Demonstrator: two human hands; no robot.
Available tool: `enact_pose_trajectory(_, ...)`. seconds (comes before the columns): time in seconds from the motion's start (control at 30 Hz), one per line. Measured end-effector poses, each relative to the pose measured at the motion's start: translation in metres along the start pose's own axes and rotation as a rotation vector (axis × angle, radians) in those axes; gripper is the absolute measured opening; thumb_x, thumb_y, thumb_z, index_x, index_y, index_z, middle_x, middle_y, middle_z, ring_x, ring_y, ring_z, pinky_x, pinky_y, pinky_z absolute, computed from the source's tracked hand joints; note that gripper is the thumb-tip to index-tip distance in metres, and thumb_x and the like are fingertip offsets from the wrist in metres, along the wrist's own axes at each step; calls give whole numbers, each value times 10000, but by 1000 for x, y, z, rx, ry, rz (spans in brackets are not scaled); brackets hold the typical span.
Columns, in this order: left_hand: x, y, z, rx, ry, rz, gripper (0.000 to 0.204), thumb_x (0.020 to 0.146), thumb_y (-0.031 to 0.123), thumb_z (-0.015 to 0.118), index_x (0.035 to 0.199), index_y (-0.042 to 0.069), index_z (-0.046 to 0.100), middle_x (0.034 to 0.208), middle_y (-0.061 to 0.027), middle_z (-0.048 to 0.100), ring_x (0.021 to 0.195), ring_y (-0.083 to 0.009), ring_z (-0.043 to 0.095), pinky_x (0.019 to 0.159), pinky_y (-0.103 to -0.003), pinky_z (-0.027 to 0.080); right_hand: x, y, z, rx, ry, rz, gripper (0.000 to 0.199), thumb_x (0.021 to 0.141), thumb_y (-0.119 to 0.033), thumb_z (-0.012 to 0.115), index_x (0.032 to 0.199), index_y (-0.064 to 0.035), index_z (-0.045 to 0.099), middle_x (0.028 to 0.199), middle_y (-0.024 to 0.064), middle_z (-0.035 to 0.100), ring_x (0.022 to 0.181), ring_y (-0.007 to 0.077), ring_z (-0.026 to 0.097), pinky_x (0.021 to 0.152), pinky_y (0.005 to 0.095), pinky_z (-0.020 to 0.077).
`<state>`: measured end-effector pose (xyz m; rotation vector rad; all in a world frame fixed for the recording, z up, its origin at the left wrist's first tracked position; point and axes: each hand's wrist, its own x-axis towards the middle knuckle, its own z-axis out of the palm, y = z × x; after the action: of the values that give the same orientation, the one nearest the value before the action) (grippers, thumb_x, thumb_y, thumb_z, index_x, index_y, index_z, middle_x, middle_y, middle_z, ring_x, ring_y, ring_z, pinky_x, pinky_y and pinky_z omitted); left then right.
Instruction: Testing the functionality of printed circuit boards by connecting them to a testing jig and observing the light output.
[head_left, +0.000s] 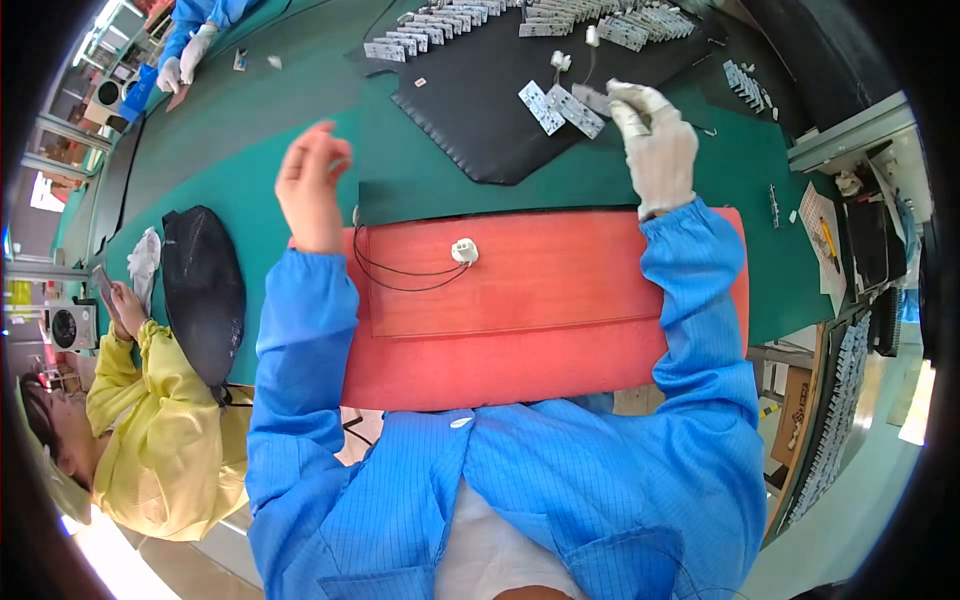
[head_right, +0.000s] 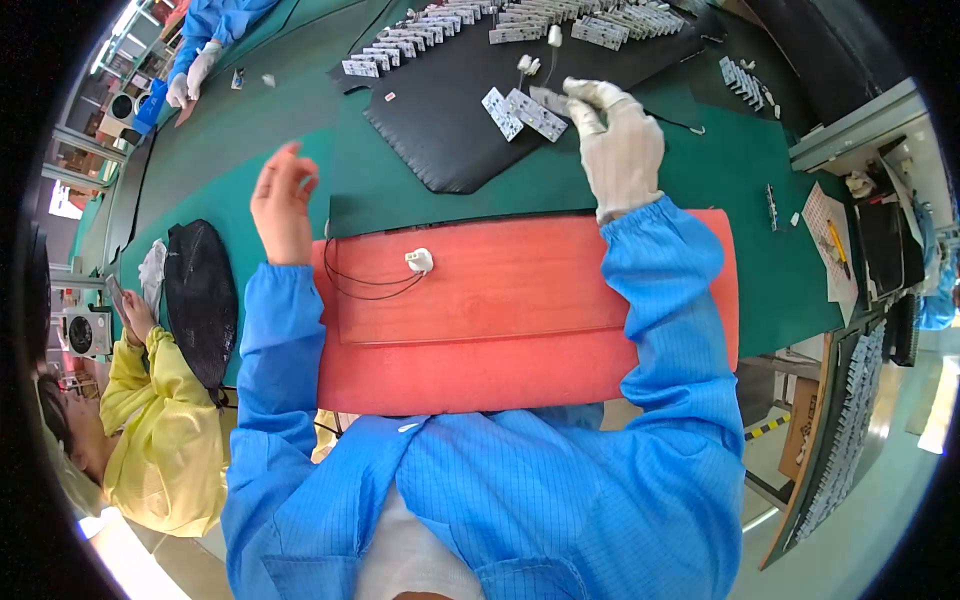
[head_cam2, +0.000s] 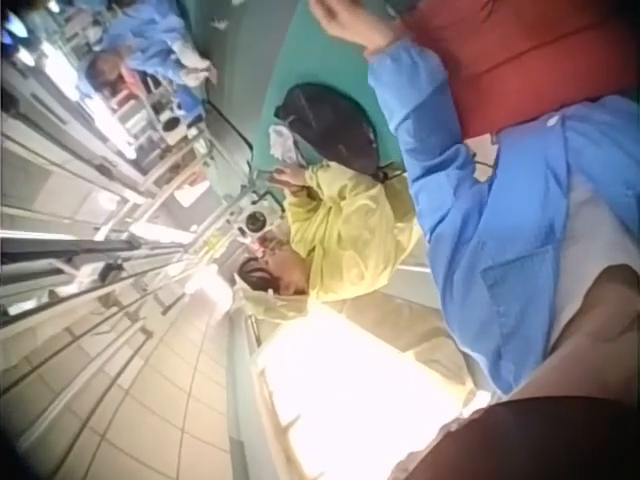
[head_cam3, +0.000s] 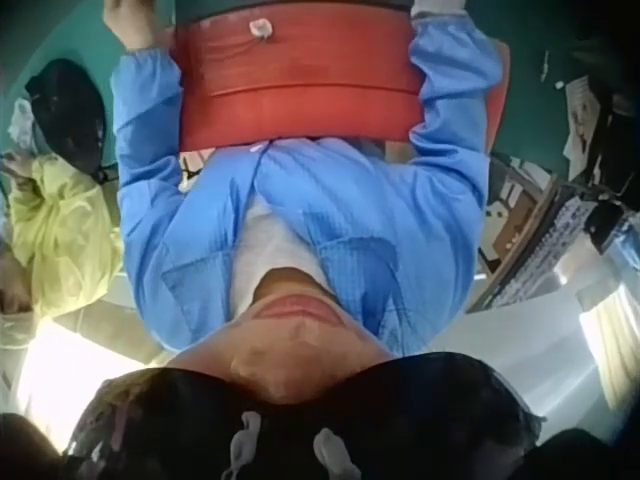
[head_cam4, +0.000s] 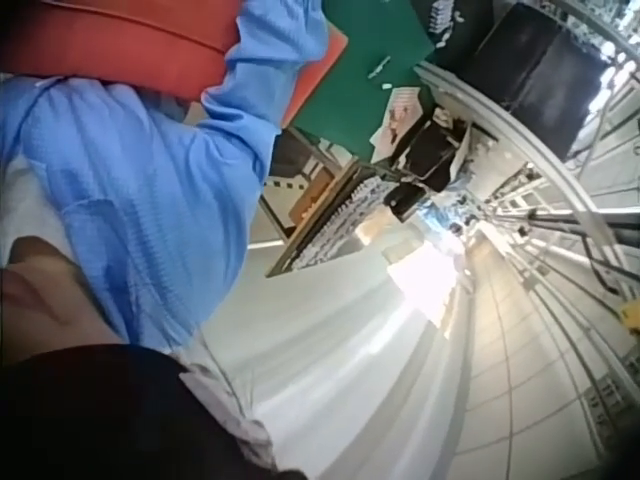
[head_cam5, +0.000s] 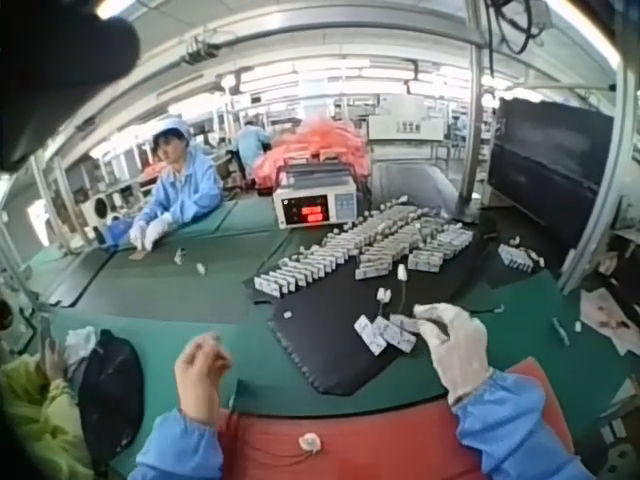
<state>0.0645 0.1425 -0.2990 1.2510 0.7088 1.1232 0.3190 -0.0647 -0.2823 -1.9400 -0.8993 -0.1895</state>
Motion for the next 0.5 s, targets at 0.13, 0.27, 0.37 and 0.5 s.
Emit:
enact_pose_trajectory(0.13,-49,4,23,208,-277,118,238,831,25,613,1069,26,604,890,-26,561,770,-90,529,684,-222,450,-17,-46,-21,325,-141,-29,173,844,-68,568,984,9,632,905,85,665,776,119,633,670,233,504)
enact_pose_trajectory(0.27,-65,11,32,458,-528,340,256,769,-28,648,1017,33,647,895,-55,526,741,-128,536,691,-243,468,-53,-75,-23,1047,-824,431,157,810,-39,558,950,7,611,950,117,633,764,201,639,673,328,548)
enact_pose_trajectory(0.37,-66,14,29,530,-694,344,230,776,-32,637,1001,12,647,904,-65,541,793,-136,546,716,-257,467,-60,-66,-17,1105,-803,480,205,818,-113,613,993,-8,598,971,132,629,783,211,641,683,372,555)
enact_pose_trajectory(0.5,-73,10,24,442,-746,97,200,819,-5,609,1017,-19,627,903,-57,566,851,-129,550,743,-245,450,-55,-51,-14,1263,-753,608,299,869,-188,594,1088,13,564,1025,154,615,797,171,636,725,362,546)
